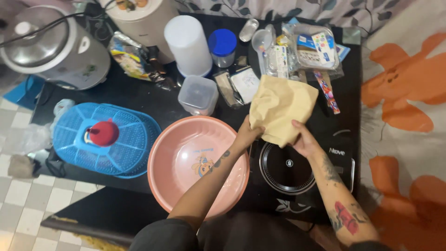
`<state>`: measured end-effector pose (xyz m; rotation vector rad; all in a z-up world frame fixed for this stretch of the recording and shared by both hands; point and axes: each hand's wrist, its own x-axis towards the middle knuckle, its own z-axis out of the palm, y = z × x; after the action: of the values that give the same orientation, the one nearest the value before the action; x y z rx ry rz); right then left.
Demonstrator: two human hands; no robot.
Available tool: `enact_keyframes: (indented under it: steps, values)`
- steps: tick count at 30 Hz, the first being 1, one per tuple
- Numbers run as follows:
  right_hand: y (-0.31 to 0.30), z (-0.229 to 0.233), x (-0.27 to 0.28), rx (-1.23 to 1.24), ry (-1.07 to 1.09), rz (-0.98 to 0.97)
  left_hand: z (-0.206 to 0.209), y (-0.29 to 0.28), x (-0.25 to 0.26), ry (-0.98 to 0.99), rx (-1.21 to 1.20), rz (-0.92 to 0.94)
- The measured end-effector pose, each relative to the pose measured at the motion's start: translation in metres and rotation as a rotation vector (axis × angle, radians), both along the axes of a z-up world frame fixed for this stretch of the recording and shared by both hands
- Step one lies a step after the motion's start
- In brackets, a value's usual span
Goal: Organizing various household items and snacks on a table.
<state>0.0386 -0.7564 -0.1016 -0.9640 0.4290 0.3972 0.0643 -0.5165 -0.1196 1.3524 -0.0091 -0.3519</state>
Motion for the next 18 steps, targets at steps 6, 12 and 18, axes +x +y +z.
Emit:
enact_keyframes:
  steps: [6,12,18]
  values:
    - [0.022,0.028,0.021,0.317,-0.039,-0.059,0.075,0.016,-0.004,0.259,-0.544,0.092]
    - [0.056,0.007,0.044,0.25,0.023,-0.144,0.046,0.036,0.009,0.349,-0.387,0.44]
    - [0.133,0.083,0.078,0.183,-0.359,0.092,0.051,0.103,0.051,0.284,-0.517,0.33]
